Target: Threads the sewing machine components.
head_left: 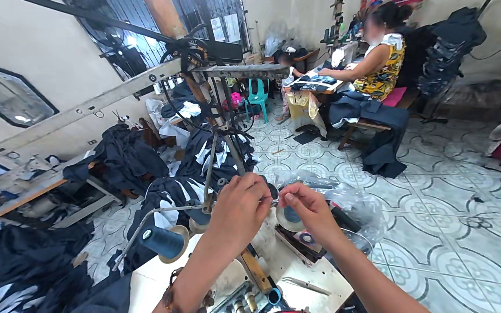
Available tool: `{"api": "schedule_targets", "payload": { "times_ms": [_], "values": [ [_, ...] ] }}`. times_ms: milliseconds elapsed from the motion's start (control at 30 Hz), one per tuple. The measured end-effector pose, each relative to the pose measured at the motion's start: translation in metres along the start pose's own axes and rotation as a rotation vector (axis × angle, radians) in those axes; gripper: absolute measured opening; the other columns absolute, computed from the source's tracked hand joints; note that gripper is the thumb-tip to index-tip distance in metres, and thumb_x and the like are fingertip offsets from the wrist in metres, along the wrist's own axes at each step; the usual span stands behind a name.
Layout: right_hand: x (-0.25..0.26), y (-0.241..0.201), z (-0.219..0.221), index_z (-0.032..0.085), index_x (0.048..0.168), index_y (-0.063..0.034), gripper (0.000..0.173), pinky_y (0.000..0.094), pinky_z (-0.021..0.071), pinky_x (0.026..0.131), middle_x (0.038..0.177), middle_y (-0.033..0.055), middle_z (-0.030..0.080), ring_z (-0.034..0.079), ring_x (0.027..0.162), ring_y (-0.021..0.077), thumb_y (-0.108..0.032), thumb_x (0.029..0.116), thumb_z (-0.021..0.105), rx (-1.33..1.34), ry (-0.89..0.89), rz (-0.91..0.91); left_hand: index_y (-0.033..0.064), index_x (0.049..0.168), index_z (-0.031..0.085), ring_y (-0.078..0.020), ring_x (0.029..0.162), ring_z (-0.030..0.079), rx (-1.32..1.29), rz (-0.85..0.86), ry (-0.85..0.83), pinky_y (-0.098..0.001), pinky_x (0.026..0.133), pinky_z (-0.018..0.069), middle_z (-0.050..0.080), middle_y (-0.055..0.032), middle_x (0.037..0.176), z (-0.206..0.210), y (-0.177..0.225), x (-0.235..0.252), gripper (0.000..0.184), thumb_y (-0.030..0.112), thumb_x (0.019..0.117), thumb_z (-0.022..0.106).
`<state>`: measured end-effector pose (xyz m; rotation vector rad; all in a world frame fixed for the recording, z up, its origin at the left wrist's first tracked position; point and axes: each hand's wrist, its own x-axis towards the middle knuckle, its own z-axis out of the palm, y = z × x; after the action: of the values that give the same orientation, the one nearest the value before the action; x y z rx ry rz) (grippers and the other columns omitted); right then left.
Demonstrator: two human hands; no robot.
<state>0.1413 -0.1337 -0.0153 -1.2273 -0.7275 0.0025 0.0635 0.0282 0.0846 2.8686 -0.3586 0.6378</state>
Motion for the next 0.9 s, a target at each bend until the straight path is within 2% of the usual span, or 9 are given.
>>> {"api": "schedule_targets", "payload": {
  "times_ms": [167,367,767,867,900],
  "values": [
    [-0.003,0.006,0.005,0.071,0.101,-0.0019,0.011,0.0193,0.0563,0.084,0.099,-0.003,0.068,0.065,0.089,-0.0006,-0.007,0.0971,0.062,-0.039,-0.009,-0.025,0.0152,0.095,0.078,-0.0203,0.098,0.065,-0.082,-0.026,0.007,-0.0402,0.082,0.0545,0.07,-0.002,0.103,0.0,-0.007,-0.001,0.017,0.027,0.0976,0.065],
    [-0.006,0.01,0.018,0.072,0.099,0.0004,0.01,0.0196,0.0578,0.086,0.106,0.0018,0.068,0.067,0.094,0.0018,-0.006,0.0919,0.069,0.012,0.031,-0.04,0.0137,0.096,0.078,-0.0186,0.099,0.066,-0.176,-0.095,-0.029,-0.0416,0.083,0.0551,0.069,-0.003,0.106,-0.002,-0.011,0.001,0.017,0.026,0.0965,0.067],
    [-0.007,0.01,0.032,0.074,0.092,-0.0035,0.007,0.02,0.0563,0.089,0.106,0.001,0.068,0.065,0.1,0.003,-0.009,0.0922,0.07,0.073,0.115,-0.031,0.0167,0.095,0.079,-0.0162,0.096,0.065,-0.178,-0.105,-0.024,-0.0386,0.08,0.0544,0.069,-0.0003,0.1,-0.001,-0.01,-0.001,0.016,0.029,0.0954,0.07],
    [-0.01,0.01,0.032,0.073,0.09,-0.003,0.007,0.018,0.0554,0.089,0.106,0.0011,0.067,0.064,0.101,0.0011,-0.008,0.0924,0.069,0.054,0.089,-0.018,0.0172,0.103,0.079,-0.0171,0.099,0.065,-0.205,-0.118,0.068,-0.0404,0.081,0.056,0.068,-0.0015,0.109,0.001,-0.01,-0.007,0.02,0.032,0.0921,0.073],
    [-0.013,0.011,0.031,0.074,0.09,-0.0033,0.007,0.017,0.0548,0.088,0.106,0.001,0.067,0.063,0.101,0.0002,-0.009,0.0921,0.069,0.037,0.078,-0.006,0.0182,0.107,0.079,-0.0159,0.102,0.065,-0.207,-0.121,0.13,-0.0384,0.082,0.0564,0.067,-0.0012,0.112,0.001,-0.008,-0.011,0.023,0.034,0.0908,0.073]
  ]
}}
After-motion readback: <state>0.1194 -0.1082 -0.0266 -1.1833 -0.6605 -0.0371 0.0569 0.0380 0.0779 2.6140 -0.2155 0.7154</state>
